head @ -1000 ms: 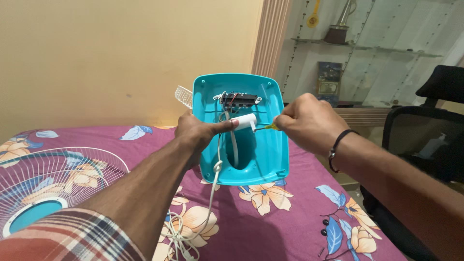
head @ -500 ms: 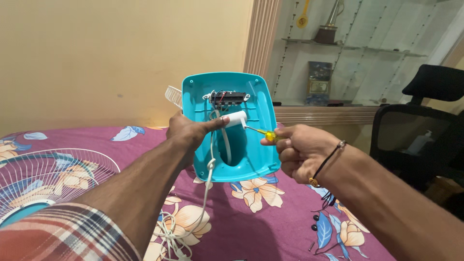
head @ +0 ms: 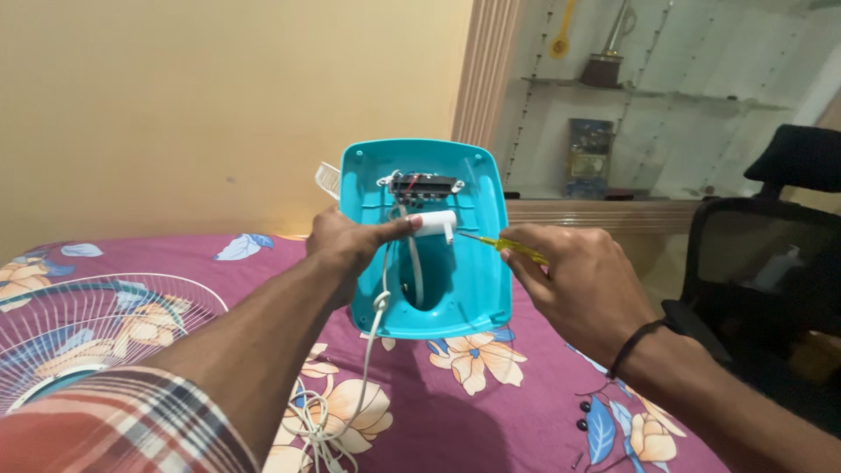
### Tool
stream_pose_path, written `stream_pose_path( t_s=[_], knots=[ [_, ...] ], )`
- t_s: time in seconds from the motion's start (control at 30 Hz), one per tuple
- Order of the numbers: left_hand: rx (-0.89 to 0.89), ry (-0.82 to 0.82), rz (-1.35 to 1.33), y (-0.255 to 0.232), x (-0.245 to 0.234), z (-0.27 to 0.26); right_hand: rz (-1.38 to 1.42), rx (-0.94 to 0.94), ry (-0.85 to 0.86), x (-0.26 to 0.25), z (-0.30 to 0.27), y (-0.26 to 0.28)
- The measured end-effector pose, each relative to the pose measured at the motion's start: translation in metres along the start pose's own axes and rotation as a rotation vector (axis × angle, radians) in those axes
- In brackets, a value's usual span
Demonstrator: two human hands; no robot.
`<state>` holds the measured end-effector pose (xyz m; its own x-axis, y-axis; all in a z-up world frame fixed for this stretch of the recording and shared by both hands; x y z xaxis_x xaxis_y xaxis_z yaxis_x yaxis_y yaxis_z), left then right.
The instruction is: The person uses a screwdriver to tighten screws on the internal wiring of a small teal fan. They then place the black back cover onto the fan and secure it with screws. The fan is reassembled on a bed.
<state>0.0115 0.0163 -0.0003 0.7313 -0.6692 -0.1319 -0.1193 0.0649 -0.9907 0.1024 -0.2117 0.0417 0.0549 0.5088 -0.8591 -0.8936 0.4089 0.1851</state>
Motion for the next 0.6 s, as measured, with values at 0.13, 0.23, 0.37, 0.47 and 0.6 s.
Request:
stream_pose_path(
  t_s=[0.13,0.23,0.37,0.47,0.6],
  knots=[
    [-0.012,-0.011,0.036,0.000,0.003,0.003,-0.008,-0.006,0.026,-0.001,-0.002,0.000],
    [-0.017,-0.006,0.039,0.001,0.002,0.004,-0.001,-0.002,0.032,0.004,-0.001,-0.002],
    [-0.027,0.006,0.023,0.002,0.001,0.004,0.009,-0.056,0.007,0.008,0.000,-0.002],
    [-0.004,0.039,-0.035,0.003,0.003,0.006,0.003,-0.046,0.004,0.010,0.000,-0.003],
    [-0.026,-0.003,0.054,0.004,-0.001,0.006,-0.016,-0.007,0.027,0.009,0.002,-0.002]
  ],
)
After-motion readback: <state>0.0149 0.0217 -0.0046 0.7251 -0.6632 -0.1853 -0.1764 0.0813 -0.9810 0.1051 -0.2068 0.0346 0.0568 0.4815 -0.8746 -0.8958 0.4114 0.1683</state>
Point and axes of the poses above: each hand's wrist, its own z-axis towards the middle knuckle, its own x-axis out of the palm, y = z × x, the point moved 2 cm from there along z, towards the middle knuckle, and after that the axes turned 7 degrees about y, right-handed, at the moved point
